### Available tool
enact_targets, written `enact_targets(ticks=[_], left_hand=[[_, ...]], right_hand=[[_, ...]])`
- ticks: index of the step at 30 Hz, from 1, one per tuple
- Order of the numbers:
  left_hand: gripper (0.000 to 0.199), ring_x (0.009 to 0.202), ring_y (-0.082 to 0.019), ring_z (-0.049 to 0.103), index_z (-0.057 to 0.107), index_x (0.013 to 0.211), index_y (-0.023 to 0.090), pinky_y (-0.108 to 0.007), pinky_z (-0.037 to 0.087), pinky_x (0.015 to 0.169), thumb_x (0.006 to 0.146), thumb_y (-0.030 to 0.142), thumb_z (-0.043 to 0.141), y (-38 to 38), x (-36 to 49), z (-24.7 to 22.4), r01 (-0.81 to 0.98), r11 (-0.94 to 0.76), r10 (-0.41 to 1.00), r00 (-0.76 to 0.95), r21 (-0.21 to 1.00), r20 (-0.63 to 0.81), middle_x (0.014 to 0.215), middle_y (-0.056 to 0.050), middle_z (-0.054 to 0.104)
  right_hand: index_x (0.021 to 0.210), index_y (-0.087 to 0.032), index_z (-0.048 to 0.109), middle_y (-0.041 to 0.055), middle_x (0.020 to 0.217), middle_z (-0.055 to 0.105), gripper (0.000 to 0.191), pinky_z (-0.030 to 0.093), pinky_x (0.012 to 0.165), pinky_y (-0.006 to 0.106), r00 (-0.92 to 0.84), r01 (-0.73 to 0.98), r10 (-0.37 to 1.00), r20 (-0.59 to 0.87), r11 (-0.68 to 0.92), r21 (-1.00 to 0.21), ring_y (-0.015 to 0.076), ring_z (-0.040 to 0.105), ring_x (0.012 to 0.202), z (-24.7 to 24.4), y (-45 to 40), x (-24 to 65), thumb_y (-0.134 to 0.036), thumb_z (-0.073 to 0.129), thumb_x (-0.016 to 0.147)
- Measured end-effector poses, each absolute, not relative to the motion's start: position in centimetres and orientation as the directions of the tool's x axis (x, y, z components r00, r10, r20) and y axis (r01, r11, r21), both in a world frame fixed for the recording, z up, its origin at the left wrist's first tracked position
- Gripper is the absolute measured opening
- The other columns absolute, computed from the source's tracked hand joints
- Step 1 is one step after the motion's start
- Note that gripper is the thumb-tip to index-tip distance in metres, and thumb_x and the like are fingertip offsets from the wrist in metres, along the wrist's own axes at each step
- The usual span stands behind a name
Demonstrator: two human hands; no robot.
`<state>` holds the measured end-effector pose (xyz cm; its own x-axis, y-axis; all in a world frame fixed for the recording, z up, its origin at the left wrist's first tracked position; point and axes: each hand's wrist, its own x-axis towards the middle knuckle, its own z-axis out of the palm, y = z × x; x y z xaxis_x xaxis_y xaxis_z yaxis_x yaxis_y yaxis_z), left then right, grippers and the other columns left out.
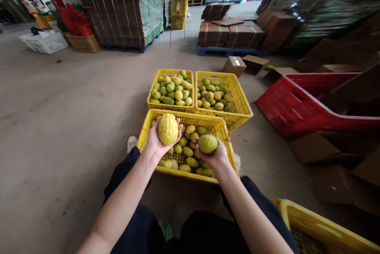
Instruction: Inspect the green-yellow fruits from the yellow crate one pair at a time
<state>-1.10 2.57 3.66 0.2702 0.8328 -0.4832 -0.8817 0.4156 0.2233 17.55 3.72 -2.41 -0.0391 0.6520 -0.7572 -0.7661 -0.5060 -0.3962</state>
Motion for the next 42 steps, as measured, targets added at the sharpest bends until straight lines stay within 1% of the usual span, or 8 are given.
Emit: enact_targets(ticks=[6, 11, 16, 20, 25, 36, 39, 42], left_hand=[[0.031, 0.07, -0.018, 0.066, 0.066, 0.098, 0.016, -0.03, 0.054, 0.063, 0.089, 0.038, 0.046, 2.4, -1.0, 4.1, -0.855, 0.415, 0.876, 0.284, 0.31, -0.39, 0.083, -0.007, 0.069], [0.035, 0.055, -0.019, 0.064, 0.065, 0.076, 0.013, -0.033, 0.054, 0.056, 0.083, 0.045, 0.052, 2.0, -1.0, 3.9, -0.733, 0.415, 0.907, 0.377, 0.539, -0.185, 0.065, -0.006, 0.064], [0.038, 0.055, -0.024, 0.066, 0.07, 0.068, 0.013, -0.034, 0.053, 0.053, 0.068, 0.051, 0.068, 1.3, -1.3, 2.4, -0.566, 0.32, 0.816, 0.572, 0.76, 0.082, 0.062, -0.008, 0.068], [0.043, 0.055, -0.026, 0.067, 0.071, 0.06, 0.015, -0.038, 0.054, 0.054, 0.061, 0.058, 0.07, 1.2, -1.5, 1.8, -0.471, 0.336, 0.703, 0.702, 0.815, 0.116, 0.063, -0.012, 0.07], [0.044, 0.054, -0.028, 0.066, 0.072, 0.057, 0.016, -0.039, 0.053, 0.052, 0.059, 0.06, 0.07, 1.3, -1.7, 2.0, -0.445, 0.337, 0.631, 0.761, 0.83, 0.152, 0.06, -0.014, 0.068], [0.039, 0.054, -0.028, 0.065, 0.073, 0.057, 0.014, -0.039, 0.052, 0.053, 0.058, 0.053, 0.074, 0.9, -2.1, 2.7, -0.454, 0.367, 0.632, 0.762, 0.812, 0.14, 0.061, -0.015, 0.068], [0.036, 0.057, -0.025, 0.066, 0.071, 0.063, 0.014, -0.036, 0.053, 0.055, 0.065, 0.049, 0.07, 0.8, -1.6, 3.5, -0.535, 0.394, 0.769, 0.637, 0.747, 0.05, 0.064, -0.012, 0.068], [0.029, 0.061, -0.02, 0.067, 0.069, 0.08, 0.015, -0.031, 0.054, 0.056, 0.081, 0.041, 0.056, 1.4, -1.0, 4.1, -0.714, 0.46, 0.885, 0.419, 0.528, -0.204, 0.071, -0.007, 0.068]], right_hand=[[0.077, -0.019, 0.061, 0.0072, 0.065, 0.068, 0.028, 0.048, 0.044, 0.027, -0.096, -0.777, 0.727, -0.68, -0.482, -0.405, 0.0187, 0.062, 0.055, -1.5, 3.3, 17.4, -0.035, 0.04, 0.086], [0.063, -0.016, 0.063, 0.0069, 0.061, 0.065, 0.025, 0.043, 0.037, 0.026, -0.318, -0.686, 0.89, -0.328, -0.454, -0.568, 0.0189, 0.061, 0.051, -0.9, 2.5, 17.5, -0.038, 0.058, 0.074], [0.059, -0.015, 0.066, 0.0072, 0.057, 0.064, 0.033, 0.043, 0.033, 0.027, -0.464, -0.597, 0.879, -0.111, -0.403, -0.694, 0.0197, 0.06, 0.047, -1.0, 2.1, 17.7, -0.043, 0.059, 0.073], [0.057, -0.014, 0.069, 0.007, 0.055, 0.064, 0.035, 0.042, 0.032, 0.026, -0.485, -0.575, 0.869, -0.094, -0.398, -0.714, 0.0196, 0.06, 0.045, -0.9, 2.0, 17.6, -0.044, 0.059, 0.072], [0.057, -0.014, 0.069, 0.0063, 0.055, 0.064, 0.033, 0.042, 0.032, 0.026, -0.483, -0.581, 0.871, -0.083, -0.391, -0.714, 0.0189, 0.06, 0.045, -0.6, 1.9, 17.5, -0.042, 0.059, 0.072], [0.057, -0.013, 0.069, 0.0066, 0.055, 0.063, 0.032, 0.042, 0.032, 0.025, -0.473, -0.581, 0.877, -0.089, -0.386, -0.716, 0.0187, 0.059, 0.045, -0.8, 1.9, 17.3, -0.041, 0.06, 0.071], [0.06, -0.014, 0.067, 0.0077, 0.058, 0.065, 0.036, 0.044, 0.035, 0.026, -0.446, -0.588, 0.885, -0.133, -0.402, -0.702, 0.0194, 0.061, 0.047, -0.9, 2.0, 17.2, -0.045, 0.058, 0.075], [0.073, -0.014, 0.068, 0.0082, 0.066, 0.068, 0.036, 0.05, 0.041, 0.027, -0.346, -0.684, 0.906, -0.243, -0.421, -0.595, 0.0202, 0.065, 0.055, -1.3, 2.4, 17.2, -0.047, 0.055, 0.079]])
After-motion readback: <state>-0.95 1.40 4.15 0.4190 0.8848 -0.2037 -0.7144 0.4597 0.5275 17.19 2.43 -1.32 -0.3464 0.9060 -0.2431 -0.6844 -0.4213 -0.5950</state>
